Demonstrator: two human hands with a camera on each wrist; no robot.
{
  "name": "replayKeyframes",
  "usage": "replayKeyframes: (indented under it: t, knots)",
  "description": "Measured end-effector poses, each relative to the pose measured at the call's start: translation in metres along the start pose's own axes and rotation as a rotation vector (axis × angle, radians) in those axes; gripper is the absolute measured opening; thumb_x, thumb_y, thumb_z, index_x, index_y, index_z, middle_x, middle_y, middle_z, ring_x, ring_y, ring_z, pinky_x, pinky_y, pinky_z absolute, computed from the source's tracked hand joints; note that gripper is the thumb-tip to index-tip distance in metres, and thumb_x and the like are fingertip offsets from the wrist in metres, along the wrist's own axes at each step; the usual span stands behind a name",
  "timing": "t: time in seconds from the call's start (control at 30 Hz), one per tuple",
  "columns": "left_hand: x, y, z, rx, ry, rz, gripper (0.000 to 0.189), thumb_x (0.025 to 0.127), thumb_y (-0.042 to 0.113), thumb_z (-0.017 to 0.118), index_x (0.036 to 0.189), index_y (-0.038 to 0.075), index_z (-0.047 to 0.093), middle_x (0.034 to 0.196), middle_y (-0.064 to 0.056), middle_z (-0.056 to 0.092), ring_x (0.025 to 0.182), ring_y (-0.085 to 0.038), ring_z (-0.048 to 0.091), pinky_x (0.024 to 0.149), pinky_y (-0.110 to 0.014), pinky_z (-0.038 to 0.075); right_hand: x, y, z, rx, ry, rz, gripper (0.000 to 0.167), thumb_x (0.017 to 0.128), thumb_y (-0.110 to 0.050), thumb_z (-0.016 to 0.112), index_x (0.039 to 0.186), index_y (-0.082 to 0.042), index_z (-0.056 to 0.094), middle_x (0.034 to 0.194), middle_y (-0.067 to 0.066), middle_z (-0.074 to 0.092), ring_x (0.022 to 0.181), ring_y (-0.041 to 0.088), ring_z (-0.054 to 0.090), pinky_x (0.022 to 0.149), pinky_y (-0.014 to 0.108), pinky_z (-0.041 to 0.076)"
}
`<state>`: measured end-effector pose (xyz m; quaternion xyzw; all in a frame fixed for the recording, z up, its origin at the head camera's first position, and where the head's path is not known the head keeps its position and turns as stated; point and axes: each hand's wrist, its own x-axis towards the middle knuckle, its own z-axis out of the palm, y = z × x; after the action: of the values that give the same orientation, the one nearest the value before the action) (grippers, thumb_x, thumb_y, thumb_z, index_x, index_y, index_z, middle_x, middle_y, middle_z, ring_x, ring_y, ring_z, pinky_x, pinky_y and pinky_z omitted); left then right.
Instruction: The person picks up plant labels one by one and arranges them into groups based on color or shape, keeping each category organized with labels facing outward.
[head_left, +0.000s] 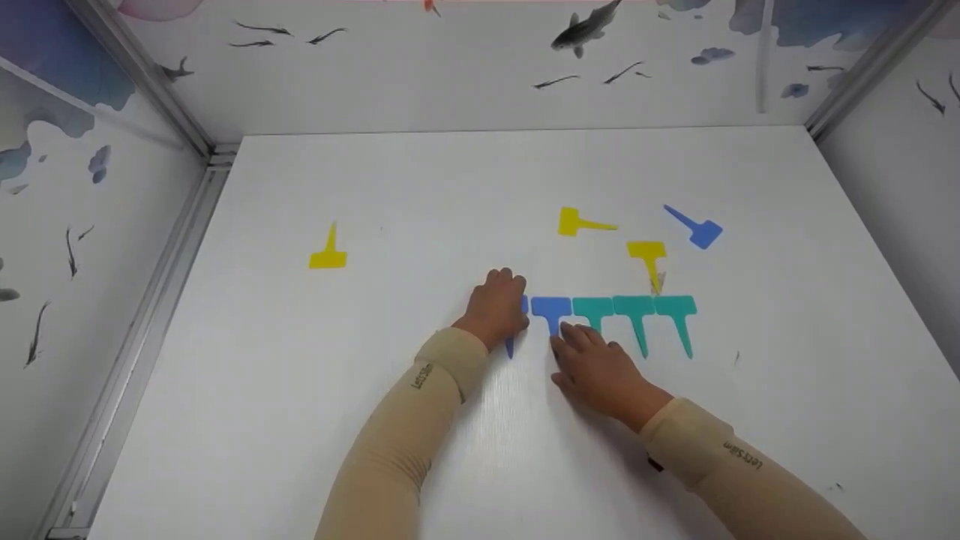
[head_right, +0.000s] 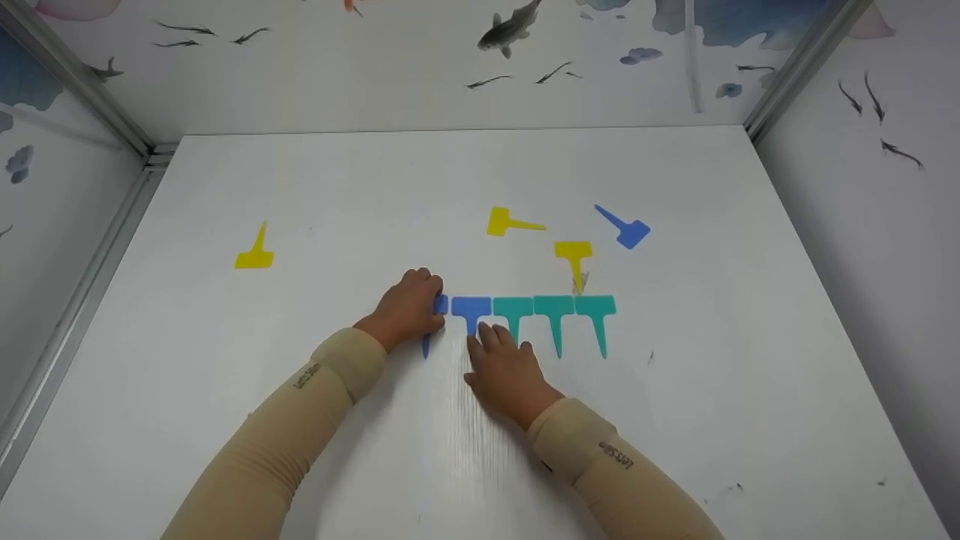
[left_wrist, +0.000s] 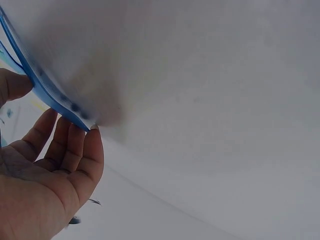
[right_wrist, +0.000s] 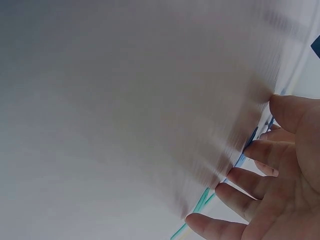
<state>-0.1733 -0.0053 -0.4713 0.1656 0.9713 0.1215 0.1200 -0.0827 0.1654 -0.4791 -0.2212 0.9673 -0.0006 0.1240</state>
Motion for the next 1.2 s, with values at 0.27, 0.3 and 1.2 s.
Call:
replayKeyframes:
  t: [0.27, 0.3, 1.2]
  knots:
    - [-0.0029, 0.0043, -0.0018, 0.041, 0.0, 0.018, 0.041, 0.086, 0.023, 0.069, 0.122, 0.005, 0.059, 0.119, -0.011, 0.056, 0.113, -0.025, 0.05, 0.094, -0.04, 0.049, -0.0014, -0.0003, 0.0003, 0.005, 0.011, -0.004, 0.058, 0.095, -0.036, 0.059, 0.144, -0.008, 0.044, 0.149, 0.015, 0.039, 0.137, 0.035, 0.035, 0.095, 0.059, 0.045]
    - [-0.0033, 0.0052, -0.0023, 0.047, -0.004, 0.017, 0.042, 0.086, 0.024, 0.069, 0.123, 0.005, 0.059, 0.12, -0.01, 0.056, 0.113, -0.025, 0.05, 0.094, -0.04, 0.048, -0.0015, -0.0002, 0.0005, 0.004, 0.012, -0.006, 0.058, 0.095, -0.036, 0.059, 0.144, -0.007, 0.044, 0.149, 0.015, 0.039, 0.136, 0.035, 0.036, 0.094, 0.059, 0.045]
    - [-0.0017, 0.0024, 0.0005, 0.037, -0.003, -0.002, 0.045, 0.087, 0.027, 0.069, 0.125, 0.007, 0.058, 0.123, -0.011, 0.054, 0.114, -0.025, 0.049, 0.096, -0.041, 0.047, -0.001, 0.0013, 0.0016, -0.009, 0.021, -0.018, 0.06, 0.095, -0.037, 0.059, 0.145, -0.009, 0.043, 0.149, 0.015, 0.039, 0.136, 0.036, 0.037, 0.094, 0.059, 0.045]
